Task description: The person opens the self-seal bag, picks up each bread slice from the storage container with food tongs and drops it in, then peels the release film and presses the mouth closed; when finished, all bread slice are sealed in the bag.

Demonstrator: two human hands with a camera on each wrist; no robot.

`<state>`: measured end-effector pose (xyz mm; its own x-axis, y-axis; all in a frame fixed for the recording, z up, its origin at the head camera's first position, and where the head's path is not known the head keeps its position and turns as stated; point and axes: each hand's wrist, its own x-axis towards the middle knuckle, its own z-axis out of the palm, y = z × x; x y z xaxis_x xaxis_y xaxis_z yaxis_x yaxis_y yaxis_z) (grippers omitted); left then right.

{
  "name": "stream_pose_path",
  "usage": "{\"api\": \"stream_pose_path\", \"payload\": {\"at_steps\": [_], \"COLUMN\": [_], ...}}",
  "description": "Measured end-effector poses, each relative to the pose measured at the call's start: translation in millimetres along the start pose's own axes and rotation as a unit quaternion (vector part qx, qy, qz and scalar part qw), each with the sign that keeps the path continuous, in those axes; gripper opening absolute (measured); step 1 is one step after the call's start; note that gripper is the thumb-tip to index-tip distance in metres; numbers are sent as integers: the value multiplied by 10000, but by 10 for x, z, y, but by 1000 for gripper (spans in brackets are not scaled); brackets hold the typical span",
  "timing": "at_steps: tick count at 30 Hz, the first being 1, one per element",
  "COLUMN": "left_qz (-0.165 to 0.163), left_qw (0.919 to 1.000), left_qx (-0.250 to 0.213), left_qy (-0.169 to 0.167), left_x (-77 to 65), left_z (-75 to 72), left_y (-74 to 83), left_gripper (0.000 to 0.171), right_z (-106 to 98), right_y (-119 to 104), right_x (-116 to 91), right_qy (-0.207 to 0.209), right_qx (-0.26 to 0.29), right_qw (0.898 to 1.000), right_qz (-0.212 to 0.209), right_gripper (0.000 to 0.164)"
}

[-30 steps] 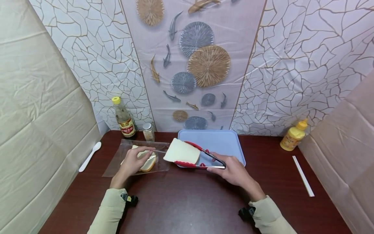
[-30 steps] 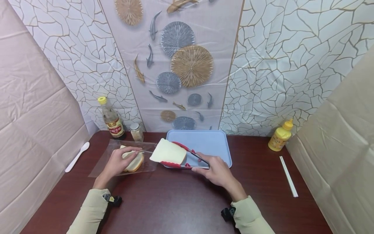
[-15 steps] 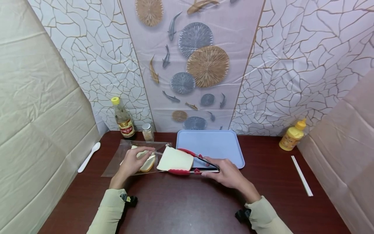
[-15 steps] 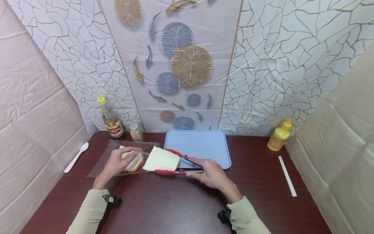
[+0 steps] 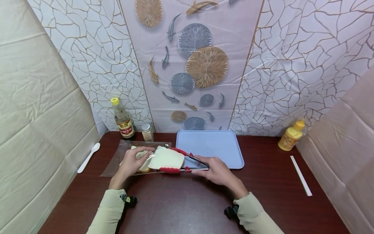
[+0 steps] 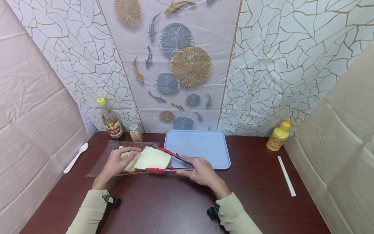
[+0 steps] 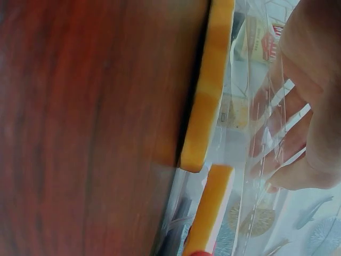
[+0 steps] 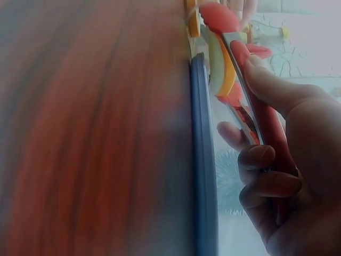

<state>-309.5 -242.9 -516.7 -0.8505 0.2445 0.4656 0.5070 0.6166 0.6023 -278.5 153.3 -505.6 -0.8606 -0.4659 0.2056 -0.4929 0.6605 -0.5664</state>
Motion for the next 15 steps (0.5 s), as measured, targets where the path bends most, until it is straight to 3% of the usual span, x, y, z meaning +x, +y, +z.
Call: {"api": "stream_pose_path", "payload": {"at_steps": [15], "left_qz": [-184], "left_qw": [9998], "left_qx": [-17], "left_qy": [-5], "left_x": [3], "left_z": [-10], "left_y": [23], "left_gripper": [17], "right_z": [228], "right_y": [-118], "right_x": [275], "right_qy": [-141], "right_qx": [143], "right_qw": [9998], "right_qz": [-49], "right_gripper": [71]}}
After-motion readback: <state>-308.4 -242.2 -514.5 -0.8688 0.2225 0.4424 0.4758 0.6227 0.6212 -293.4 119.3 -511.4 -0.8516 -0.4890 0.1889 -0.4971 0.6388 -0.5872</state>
